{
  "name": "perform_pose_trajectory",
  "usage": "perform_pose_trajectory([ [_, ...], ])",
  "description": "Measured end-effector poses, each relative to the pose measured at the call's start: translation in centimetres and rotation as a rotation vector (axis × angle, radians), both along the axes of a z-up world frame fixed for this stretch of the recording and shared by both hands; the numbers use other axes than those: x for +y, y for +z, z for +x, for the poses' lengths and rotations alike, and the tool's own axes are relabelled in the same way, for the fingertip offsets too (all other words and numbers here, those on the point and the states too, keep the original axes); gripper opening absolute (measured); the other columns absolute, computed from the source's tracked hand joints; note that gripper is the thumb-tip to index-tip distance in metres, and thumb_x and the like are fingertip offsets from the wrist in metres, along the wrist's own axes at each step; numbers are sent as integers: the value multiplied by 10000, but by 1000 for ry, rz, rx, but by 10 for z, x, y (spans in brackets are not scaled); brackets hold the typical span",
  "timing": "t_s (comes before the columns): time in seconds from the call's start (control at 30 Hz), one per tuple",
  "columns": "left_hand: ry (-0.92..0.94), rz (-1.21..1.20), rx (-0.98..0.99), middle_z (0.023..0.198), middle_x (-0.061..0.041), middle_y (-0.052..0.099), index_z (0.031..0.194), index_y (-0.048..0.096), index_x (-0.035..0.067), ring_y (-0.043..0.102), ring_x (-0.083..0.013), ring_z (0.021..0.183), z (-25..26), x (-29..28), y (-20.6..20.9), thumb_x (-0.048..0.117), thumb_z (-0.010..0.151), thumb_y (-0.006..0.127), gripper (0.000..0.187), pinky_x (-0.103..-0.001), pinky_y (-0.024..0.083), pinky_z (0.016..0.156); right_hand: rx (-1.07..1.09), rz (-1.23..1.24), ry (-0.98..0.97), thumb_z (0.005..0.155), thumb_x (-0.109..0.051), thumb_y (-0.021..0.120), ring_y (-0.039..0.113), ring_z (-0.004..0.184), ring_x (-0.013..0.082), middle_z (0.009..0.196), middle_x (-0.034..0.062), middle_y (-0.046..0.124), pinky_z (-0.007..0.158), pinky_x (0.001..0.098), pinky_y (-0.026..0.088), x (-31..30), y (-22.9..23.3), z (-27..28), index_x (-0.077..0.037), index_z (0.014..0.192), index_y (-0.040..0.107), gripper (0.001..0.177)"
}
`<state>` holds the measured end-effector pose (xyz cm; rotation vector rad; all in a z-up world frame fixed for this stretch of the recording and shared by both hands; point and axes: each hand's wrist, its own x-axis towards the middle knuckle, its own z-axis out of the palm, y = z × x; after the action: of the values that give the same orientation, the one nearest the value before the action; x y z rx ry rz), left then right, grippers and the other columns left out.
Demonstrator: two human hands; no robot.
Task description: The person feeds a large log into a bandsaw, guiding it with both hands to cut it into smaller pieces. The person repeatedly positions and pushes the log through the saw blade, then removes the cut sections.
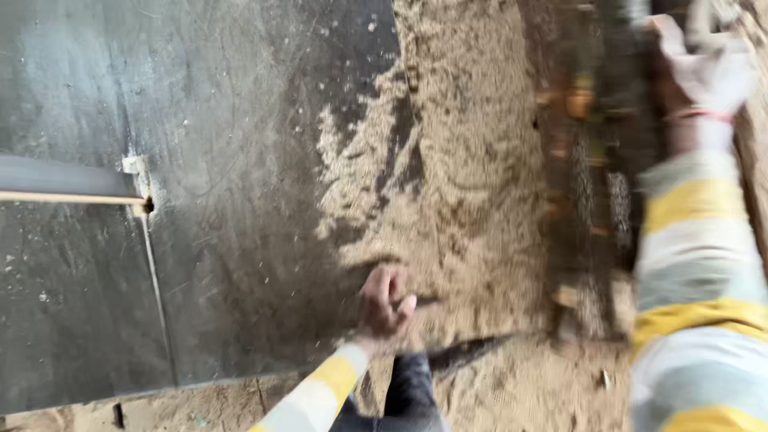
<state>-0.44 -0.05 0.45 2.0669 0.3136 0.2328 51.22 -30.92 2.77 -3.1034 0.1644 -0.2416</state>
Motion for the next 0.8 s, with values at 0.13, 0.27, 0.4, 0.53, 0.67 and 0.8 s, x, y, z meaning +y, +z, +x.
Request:
perform_pose_trajectory([
  [0.13, 81, -124, -222, 1129, -93, 447, 1247, 423, 46, 459, -221, 981, 5, 7, 20, 448, 965, 523, 501, -436, 444, 794, -442, 126, 159, 869, -952, 722, 695, 656, 381, 766, 207, 732, 584, 530, 545, 75, 7, -134, -55, 854, 747, 898],
  [0.27, 151, -382, -296, 1543, -233, 296, 1548, 268, -13, 445, -370, 1320, -18, 11, 33, 556, 985, 500, 833, -556, 497, 909, -192, 306, 54, 911, -864, 691, 680, 876, 454, 950, 268, 711, 707, 565, 517, 146, 24, -263, -1, 1237, 648, 924],
  [0.4, -42, -317, -89, 1670, -275, 105, 1643, 190, -14, 214, -450, 1544, -49, 15, 15, 703, 909, 600, 1105, -576, 446, 1124, -301, 418, 383, 1077, -617, 611, 557, 1212, 498, 1392, 340, 596, 918, 640, 449, 181, 30, -336, 94, 1521, 533, 842],
  [0.53, 75, -367, 85, 1429, -254, 524, 1504, 392, -49, 566, -351, 1310, -63, 40, 5, 509, 762, 800, 1013, -473, 502, 1089, 160, 150, 594, 1131, -572, 560, 557, 1295, 322, 1433, 118, 570, 1077, 421, 471, 211, 48, -389, -324, 1510, 629, 458],
  [0.67, 75, -563, 253, 1001, -174, 735, 1174, 641, -70, 717, -252, 948, -55, 76, 41, 279, 662, 846, 653, -378, 574, 800, 162, 693, 697, 852, -419, 907, 542, 1272, 385, 1375, 257, 559, 1042, 462, 496, 297, 37, -449, -47, 1539, 442, 909],
  [0.8, -99, -1097, 118, 957, -96, 721, 1108, 678, -74, 692, -201, 845, -103, 131, 45, 110, 825, 723, 340, -344, 578, 719, 582, 1718, 360, 826, -63, 805, 573, 1009, 343, 1207, 249, 554, 834, 450, 525, 355, 52, -517, -120, 1673, 211, 1036],
])
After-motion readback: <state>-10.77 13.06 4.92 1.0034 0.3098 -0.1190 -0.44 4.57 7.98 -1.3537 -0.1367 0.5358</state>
